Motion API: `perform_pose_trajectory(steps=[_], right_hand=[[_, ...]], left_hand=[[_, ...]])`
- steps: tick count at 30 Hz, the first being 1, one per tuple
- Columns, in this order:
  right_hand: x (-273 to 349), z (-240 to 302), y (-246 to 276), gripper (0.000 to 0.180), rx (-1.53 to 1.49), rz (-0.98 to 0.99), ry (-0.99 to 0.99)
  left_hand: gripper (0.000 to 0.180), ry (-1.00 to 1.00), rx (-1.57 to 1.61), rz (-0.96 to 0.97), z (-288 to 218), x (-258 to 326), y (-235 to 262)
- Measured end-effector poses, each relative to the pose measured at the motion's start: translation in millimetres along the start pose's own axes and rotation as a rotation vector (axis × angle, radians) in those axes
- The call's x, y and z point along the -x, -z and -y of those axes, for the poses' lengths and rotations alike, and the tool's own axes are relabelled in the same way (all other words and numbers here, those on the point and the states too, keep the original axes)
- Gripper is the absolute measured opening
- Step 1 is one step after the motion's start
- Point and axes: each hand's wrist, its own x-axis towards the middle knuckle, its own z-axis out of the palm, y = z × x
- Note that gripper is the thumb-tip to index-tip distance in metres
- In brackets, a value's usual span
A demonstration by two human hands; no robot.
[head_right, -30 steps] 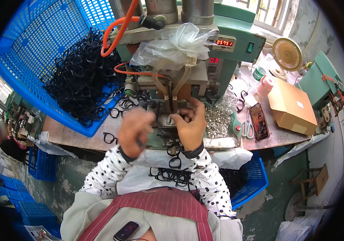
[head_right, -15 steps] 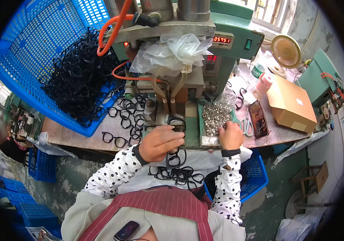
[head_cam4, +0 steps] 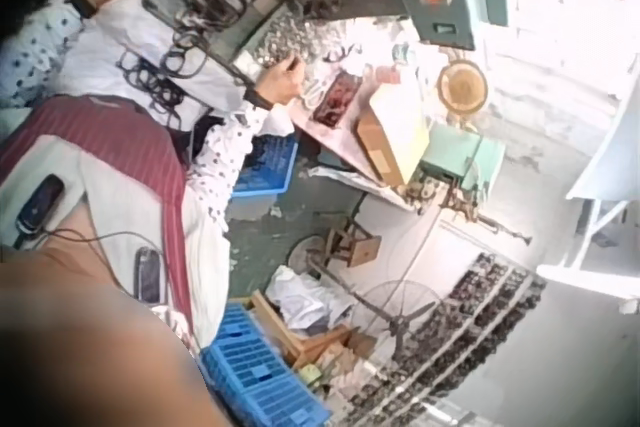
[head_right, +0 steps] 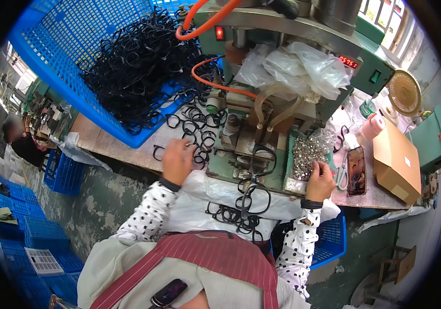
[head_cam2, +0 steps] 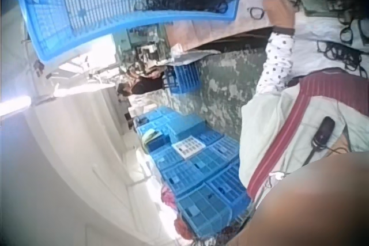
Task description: The person assembles eyeglasses by hand at a workbench. They pick up black frames, place them into a press machine, and then remove the assembled glasses, repeating this process continuously.
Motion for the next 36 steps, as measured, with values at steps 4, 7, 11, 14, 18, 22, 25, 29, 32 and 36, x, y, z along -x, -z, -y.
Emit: perform_pose_trajectory(steps=[4, 7, 11, 14, 18, 22, 25, 29, 32, 36], right_hand=[[-2, -5, -9, 0.008, 0.1, -0.104, 0.259], [-1, -1, -10, 0.006, 0.117, -0.137, 0.305], [-2, 4, -7, 0.007, 0.047, -0.126, 0.251], [-4, 8, -3, 0.009, -0.102, -0.075, 0.204], [-10, 31, -5, 0.013, -0.328, 0.013, 0.098], [-5, 75, 2, 0.014, -0.652, 0.166, -0.021], [2, 119, 18, 0.015, -0.725, 0.225, 0.046], [13, 147, 23, 0.026, -0.797, 0.337, -0.077], [19, 156, 19, 0.044, -0.91, 0.349, -0.147], [17, 159, 17, 0.045, -0.836, 0.353, -0.153]], left_hand=[[0.036, 0.429, -0.53, 0.292, 86, 13, 10], [0.039, 0.643, -0.436, 0.401, 115, 13, 5], [0.034, 0.651, -0.275, 0.478, 127, 1, -9], [0.027, 0.48, -0.245, 0.306, 104, -12, -11], [0.02, 0.285, -0.257, 0.142, 66, -34, -7], [0.015, 0.257, 0.269, -0.02, -14, -53, 7], [0.019, -0.255, 0.211, -0.263, -62, -53, 13], [0.037, -0.717, 0.35, -0.063, -105, -48, 10], [0.044, -0.789, 0.47, 0.03, -126, -45, 4], [0.05, -0.812, 0.625, 0.109, -122, -43, -6]])
